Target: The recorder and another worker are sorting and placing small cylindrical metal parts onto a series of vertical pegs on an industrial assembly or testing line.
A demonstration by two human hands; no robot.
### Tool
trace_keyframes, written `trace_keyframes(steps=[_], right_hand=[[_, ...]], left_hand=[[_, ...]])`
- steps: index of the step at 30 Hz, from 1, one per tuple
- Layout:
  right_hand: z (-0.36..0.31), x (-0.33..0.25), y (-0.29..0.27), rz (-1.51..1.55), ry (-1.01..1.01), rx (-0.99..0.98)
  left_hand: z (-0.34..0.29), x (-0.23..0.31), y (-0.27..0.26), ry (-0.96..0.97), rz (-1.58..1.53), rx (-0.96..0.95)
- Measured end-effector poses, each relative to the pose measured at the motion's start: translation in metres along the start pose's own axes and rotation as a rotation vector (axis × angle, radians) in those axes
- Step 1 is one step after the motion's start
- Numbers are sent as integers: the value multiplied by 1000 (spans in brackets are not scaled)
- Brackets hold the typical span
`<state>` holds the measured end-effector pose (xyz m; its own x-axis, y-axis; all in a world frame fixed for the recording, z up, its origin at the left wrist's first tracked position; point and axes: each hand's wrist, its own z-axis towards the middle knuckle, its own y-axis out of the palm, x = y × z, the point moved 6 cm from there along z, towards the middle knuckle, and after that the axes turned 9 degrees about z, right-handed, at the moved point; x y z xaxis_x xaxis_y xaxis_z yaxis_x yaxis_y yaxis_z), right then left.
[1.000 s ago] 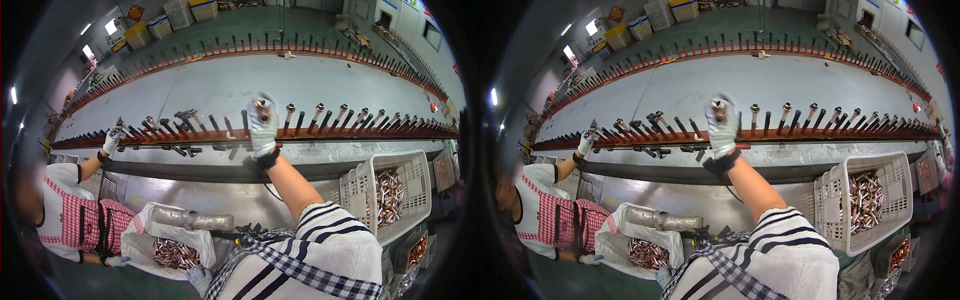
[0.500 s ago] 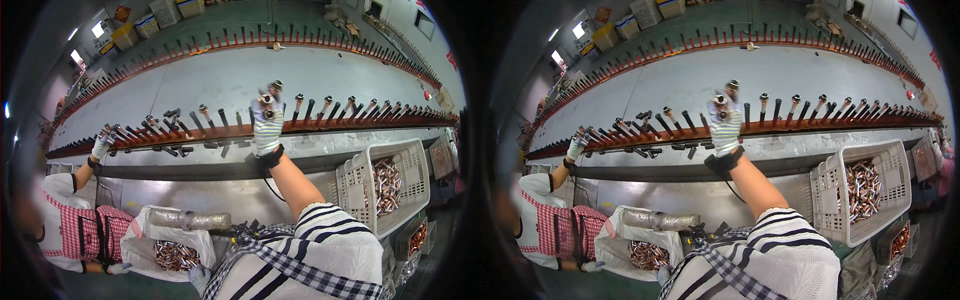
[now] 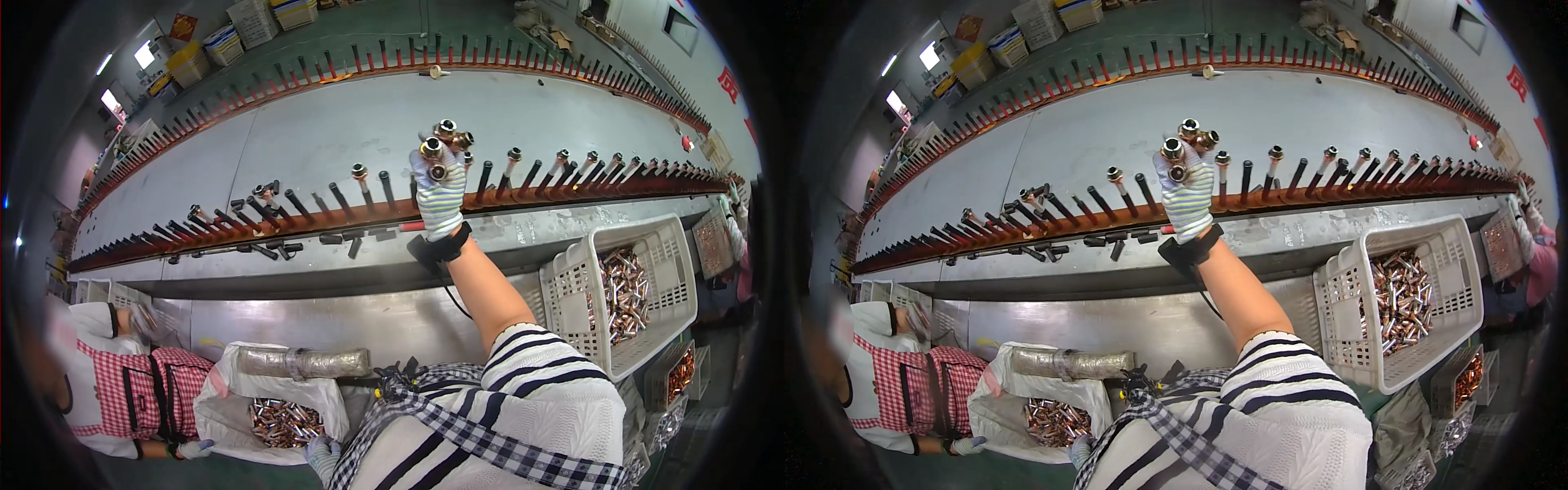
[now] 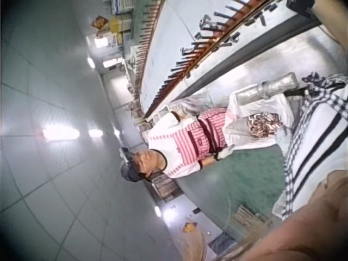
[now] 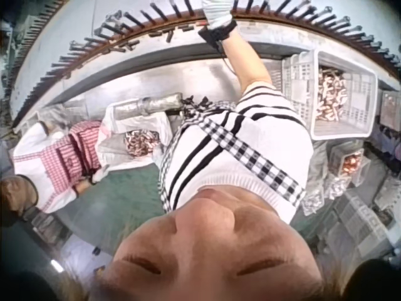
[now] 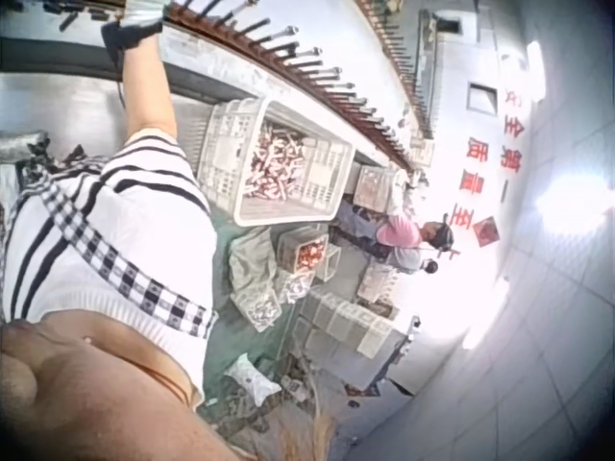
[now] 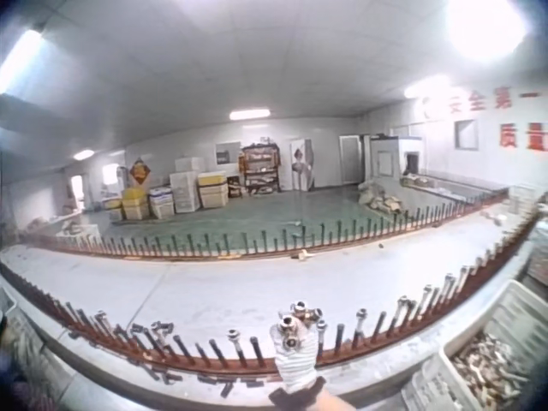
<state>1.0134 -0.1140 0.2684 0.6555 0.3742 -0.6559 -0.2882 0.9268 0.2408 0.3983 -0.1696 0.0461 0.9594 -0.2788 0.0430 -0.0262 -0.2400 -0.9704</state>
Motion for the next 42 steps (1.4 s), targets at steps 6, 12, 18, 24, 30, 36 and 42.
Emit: trace_keyframes(steps=[6, 12, 18, 24, 30, 36, 42], right_hand=[[-33, 49, -37, 424, 314, 339], [-51, 145, -53, -393, 130, -217], [-39, 16, 30, 525, 229, -196], [-163, -97, 105, 966, 823, -533], [-305, -209, 135, 658, -52, -1707], [-305, -145, 107, 598, 431, -1755], [-249, -56, 67, 350, 488, -1311]], left_hand=[[-3, 11, -17, -94, -42, -4], [-22, 33, -55, -12, -128, 183], [-22, 35, -57, -60, -56, 238], [-34, 33, -47, -104, -54, 244], [-42, 39, -49, -107, -58, 314], [-42, 50, -56, -70, -40, 347], [-36, 46, -51, -79, -50, 226]])
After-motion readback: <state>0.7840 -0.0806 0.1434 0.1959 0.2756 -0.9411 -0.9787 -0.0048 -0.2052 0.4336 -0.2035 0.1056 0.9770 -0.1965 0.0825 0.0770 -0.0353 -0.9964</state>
